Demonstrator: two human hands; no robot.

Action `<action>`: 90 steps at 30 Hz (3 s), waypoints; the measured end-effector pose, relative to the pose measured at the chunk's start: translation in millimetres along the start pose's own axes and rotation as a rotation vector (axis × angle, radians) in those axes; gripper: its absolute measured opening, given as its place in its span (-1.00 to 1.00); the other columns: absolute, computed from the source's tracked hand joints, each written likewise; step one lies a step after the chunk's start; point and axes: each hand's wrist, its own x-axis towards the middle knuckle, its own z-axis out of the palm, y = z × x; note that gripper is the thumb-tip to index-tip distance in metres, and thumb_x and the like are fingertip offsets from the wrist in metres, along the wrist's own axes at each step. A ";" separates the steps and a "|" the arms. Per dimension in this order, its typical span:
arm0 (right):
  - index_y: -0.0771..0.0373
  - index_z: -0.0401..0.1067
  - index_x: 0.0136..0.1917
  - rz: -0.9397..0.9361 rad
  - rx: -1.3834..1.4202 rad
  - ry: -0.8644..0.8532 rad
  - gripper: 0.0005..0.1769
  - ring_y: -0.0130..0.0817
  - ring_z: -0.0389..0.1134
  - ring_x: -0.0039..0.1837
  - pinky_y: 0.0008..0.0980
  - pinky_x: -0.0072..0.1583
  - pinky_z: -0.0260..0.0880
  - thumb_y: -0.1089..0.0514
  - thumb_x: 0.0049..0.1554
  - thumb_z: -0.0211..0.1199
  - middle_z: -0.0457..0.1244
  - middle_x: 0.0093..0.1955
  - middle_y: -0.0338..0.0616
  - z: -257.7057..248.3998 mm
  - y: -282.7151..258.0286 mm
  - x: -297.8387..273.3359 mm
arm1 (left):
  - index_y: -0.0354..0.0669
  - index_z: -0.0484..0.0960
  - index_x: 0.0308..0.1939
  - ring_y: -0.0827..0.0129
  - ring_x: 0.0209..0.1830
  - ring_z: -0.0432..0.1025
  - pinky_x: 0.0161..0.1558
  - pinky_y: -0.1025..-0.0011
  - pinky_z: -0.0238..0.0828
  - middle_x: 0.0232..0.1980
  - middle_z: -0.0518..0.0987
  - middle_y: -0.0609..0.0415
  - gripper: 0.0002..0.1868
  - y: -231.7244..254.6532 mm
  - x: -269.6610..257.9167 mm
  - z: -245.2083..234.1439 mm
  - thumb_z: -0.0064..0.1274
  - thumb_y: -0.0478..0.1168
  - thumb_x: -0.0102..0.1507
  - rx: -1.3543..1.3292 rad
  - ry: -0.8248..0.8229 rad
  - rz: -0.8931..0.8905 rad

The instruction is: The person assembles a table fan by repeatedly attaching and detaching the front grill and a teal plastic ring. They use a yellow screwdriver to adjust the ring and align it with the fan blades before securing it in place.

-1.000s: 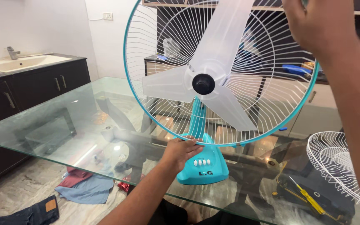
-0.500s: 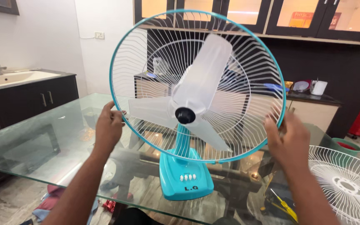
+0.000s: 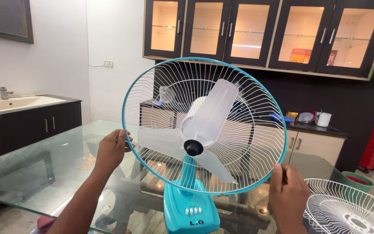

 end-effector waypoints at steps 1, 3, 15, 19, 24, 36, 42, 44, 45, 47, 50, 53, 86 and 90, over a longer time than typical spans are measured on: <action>0.38 0.49 -0.05 -0.023 -0.027 0.001 -0.69 -0.07 0.36 -0.22 -0.13 -0.10 0.35 0.06 0.31 0.17 0.33 -0.22 0.04 3.2 3.3 5.0 | -0.44 0.61 -0.06 0.30 -0.38 0.65 -0.29 0.36 0.65 -0.32 0.67 -0.04 -0.57 0.5 0.1 1.5 -0.21 -0.09 0.45 0.031 0.001 0.022; 0.38 0.48 -0.08 -0.069 -0.078 0.009 -0.69 0.02 0.36 -0.19 -0.06 -0.06 0.35 0.06 0.30 0.17 0.33 -0.22 0.08 10.8 10.5 18.6 | -0.44 0.62 -0.07 0.27 -0.42 0.63 -0.32 0.34 0.62 -0.35 0.66 -0.08 -0.58 3.9 -1.7 5.8 -0.20 -0.10 0.46 0.082 0.044 0.056; 0.34 0.46 -0.15 0.018 -0.225 -0.114 -0.66 0.18 0.37 -0.14 0.06 -0.02 0.38 0.01 0.27 0.14 0.32 -0.21 0.22 38.7 29.6 92.5 | -0.32 0.54 -0.27 0.03 -0.46 0.55 -0.30 0.12 0.46 -0.45 0.61 -0.19 -0.65 39.4 5.8 20.5 -0.18 -0.10 0.40 0.343 0.101 0.194; 0.32 0.45 -0.11 0.080 -0.281 -0.252 -0.60 0.17 0.43 -0.09 0.05 0.06 0.41 -0.04 0.33 0.06 0.38 -0.20 0.20 45.8 21.9 126.4 | -0.28 0.55 -0.28 0.07 -0.47 0.58 -0.32 0.12 0.50 -0.49 0.60 -0.19 -0.65 37.6 17.4 27.3 -0.18 -0.08 0.38 0.297 0.089 0.036; 0.27 0.50 -0.04 0.098 -0.273 -0.312 -0.61 0.16 0.42 -0.03 0.07 0.06 0.41 -0.08 0.29 0.04 0.39 -0.15 0.16 59.5 4.9 157.7 | -0.32 0.57 -0.32 0.08 -0.54 0.56 -0.35 0.16 0.49 -0.51 0.61 -0.18 -0.60 23.6 33.7 24.7 -0.17 -0.07 0.40 0.357 0.098 -0.027; 0.26 0.51 0.00 0.177 -0.338 -0.424 -0.57 0.10 0.46 -0.03 0.03 0.07 0.45 -0.10 0.35 -0.02 0.41 -0.16 0.15 77.7 -10.5 186.1 | -0.38 0.62 -0.33 0.19 -0.68 0.54 -0.52 0.30 0.49 -0.57 0.59 -0.08 -0.61 10.2 52.8 24.3 -0.19 -0.14 0.37 0.301 0.021 -0.108; 0.28 0.53 -0.03 0.073 -0.356 -0.380 -0.57 0.11 0.46 -0.03 0.01 0.10 0.44 -0.06 0.36 0.00 0.40 -0.17 0.14 95.1 -14.8 197.9 | -0.35 0.63 -0.23 0.17 -0.65 0.57 -0.54 0.27 0.52 -0.53 0.61 -0.09 -0.63 0.4 66.8 24.0 -0.20 -0.14 0.40 0.264 -0.024 -0.230; 0.30 0.53 -0.02 0.069 -0.292 -0.355 -0.60 0.07 0.46 -0.06 -0.01 0.07 0.45 -0.06 0.31 0.07 0.41 -0.20 0.13 89.8 -18.4 191.4 | -0.35 0.63 -0.21 0.16 -0.64 0.57 -0.54 0.27 0.54 -0.51 0.62 -0.10 -0.63 -3.4 67.2 23.1 -0.19 -0.13 0.41 0.278 -0.028 -0.254; 0.31 0.53 -0.01 0.066 -0.260 -0.341 -0.61 0.04 0.47 -0.07 -0.02 0.05 0.46 -0.05 0.29 0.10 0.41 -0.22 0.13 85.1 -21.6 187.9 | -0.37 0.63 -0.21 0.17 -0.63 0.57 -0.53 0.27 0.55 -0.51 0.62 -0.10 -0.61 -4.6 67.1 23.1 -0.19 -0.12 0.42 0.298 -0.026 -0.267; 0.32 0.53 -0.01 0.092 -0.192 -0.344 -0.64 -0.04 0.49 -0.14 -0.10 0.01 0.50 -0.03 0.26 0.14 0.42 -0.24 0.09 72.7 -29.3 176.1 | -0.37 0.63 -0.21 0.17 -0.63 0.57 -0.53 0.28 0.56 -0.51 0.63 -0.10 -0.61 -6.4 66.0 21.5 -0.19 -0.12 0.43 0.306 -0.021 -0.266; 0.30 0.54 -0.01 0.182 -0.159 -0.344 -0.69 -0.11 0.50 -0.20 -0.15 -0.03 0.51 0.01 0.21 0.19 0.42 -0.27 0.05 57.8 -39.5 159.3 | -0.35 0.63 -0.22 0.16 -0.64 0.57 -0.52 0.26 0.55 -0.52 0.62 -0.11 -0.62 -9.9 61.4 20.5 -0.20 -0.13 0.42 0.287 -0.020 -0.242; 0.31 0.53 -0.02 0.200 -0.173 -0.336 -0.71 -0.13 0.50 -0.21 -0.17 -0.06 0.51 0.03 0.21 0.21 0.42 -0.27 0.03 52.3 -43.0 154.5 | -0.35 0.63 -0.24 0.17 -0.65 0.56 -0.50 0.26 0.55 -0.53 0.61 -0.10 -0.62 -8.1 60.5 19.2 -0.20 -0.14 0.42 0.297 -0.004 -0.212; -0.17 0.41 0.45 0.465 -0.938 -0.846 -0.20 -0.03 0.35 0.38 0.19 0.43 0.16 -0.44 0.02 0.37 0.40 0.30 -0.12 -65.5 292.8 -83.1 | -0.45 0.54 -0.10 0.27 -0.51 0.58 -0.48 0.40 0.52 -0.32 0.63 -0.11 -0.65 -20.8 -63.1 53.9 -0.06 -0.12 0.39 -0.224 -0.116 -0.348; -0.17 0.46 0.41 0.443 -0.977 -0.859 -0.27 -0.14 0.39 0.38 0.12 0.42 0.22 -0.32 0.00 0.45 0.43 0.27 -0.19 -72.3 284.1 -80.1 | -0.43 0.54 -0.07 0.29 -0.51 0.57 -0.46 0.41 0.51 -0.32 0.65 -0.10 -0.65 -15.0 -62.3 50.7 -0.04 -0.11 0.38 -0.212 -0.124 -0.361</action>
